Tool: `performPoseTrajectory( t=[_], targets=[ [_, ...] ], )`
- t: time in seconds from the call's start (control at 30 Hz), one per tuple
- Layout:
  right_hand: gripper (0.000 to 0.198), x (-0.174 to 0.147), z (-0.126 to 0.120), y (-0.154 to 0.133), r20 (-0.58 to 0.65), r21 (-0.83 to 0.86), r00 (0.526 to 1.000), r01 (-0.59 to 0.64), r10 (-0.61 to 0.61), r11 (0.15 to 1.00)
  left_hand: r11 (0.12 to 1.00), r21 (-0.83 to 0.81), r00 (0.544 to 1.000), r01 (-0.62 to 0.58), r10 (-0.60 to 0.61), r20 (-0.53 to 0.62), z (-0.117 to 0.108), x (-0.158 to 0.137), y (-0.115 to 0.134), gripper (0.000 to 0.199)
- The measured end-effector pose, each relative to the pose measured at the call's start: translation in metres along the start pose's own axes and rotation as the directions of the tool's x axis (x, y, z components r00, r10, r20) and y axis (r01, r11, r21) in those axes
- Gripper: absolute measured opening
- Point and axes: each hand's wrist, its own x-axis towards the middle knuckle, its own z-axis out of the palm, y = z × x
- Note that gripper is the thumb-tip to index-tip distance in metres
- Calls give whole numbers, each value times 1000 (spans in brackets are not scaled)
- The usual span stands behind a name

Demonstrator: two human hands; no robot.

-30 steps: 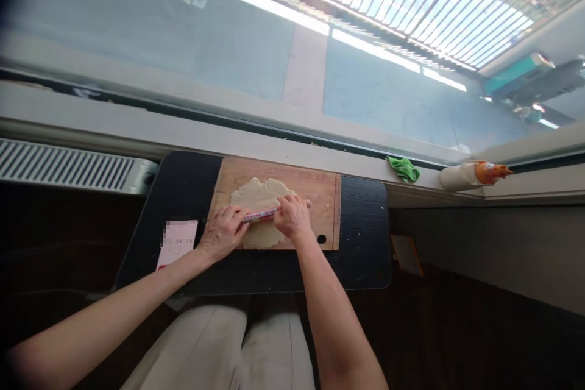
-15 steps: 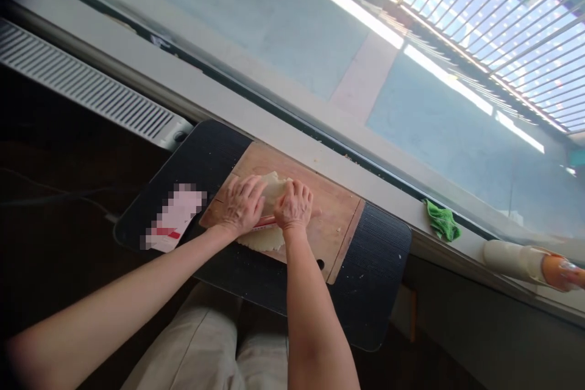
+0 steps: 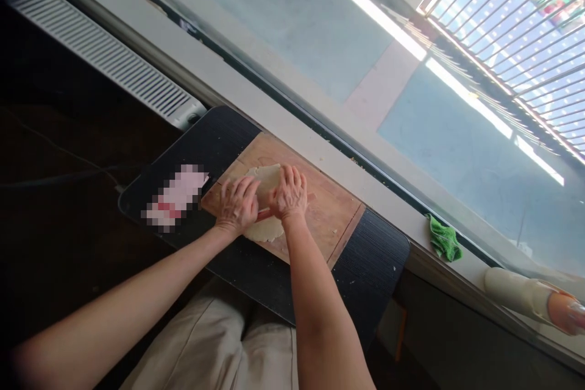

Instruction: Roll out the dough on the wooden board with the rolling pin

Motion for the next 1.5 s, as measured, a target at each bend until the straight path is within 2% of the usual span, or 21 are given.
performPoseTrajectory(
  t=[0.1,0.33,0.4,0.63,0.93,1.1,1.23,1.3,1.5],
  targets=[
    [57,2,0,-1,-1,9,1000,-27,27,1000,1000,-4,1000,24,-24,10,-3,-4,0,42],
    [55,-44,-2,9,4,-26,1000,-14,14,1000,1000,23,996,10,-12,90,-9,-53,10,50],
    [54,-40,-2,9,10,-28,1000,-9,9,1000,999,37,995,16,-20,99,-9,-52,7,50],
    [52,5,-3,0,46,5,997,60,-60,998,998,19,995,55,-56,83,-6,-31,-6,51],
    [52,-34,-3,11,7,-66,1000,21,-20,998,1000,-15,993,20,-18,114,-1,-55,13,53],
    [52,0,-1,0,23,-53,997,69,-68,996,1000,-14,993,3,-2,116,-4,-38,-1,50],
    [50,21,2,-8,12,-38,999,35,-35,999,1000,-12,994,2,-1,111,-5,-32,-6,51],
    [50,16,2,-6,2,-39,1000,27,-27,999,1000,-10,994,12,-11,111,-3,-37,-1,52],
    [49,-27,-1,11,-48,-70,998,31,-34,997,1000,-1,987,7,-7,158,-3,-54,21,53]
  ],
)
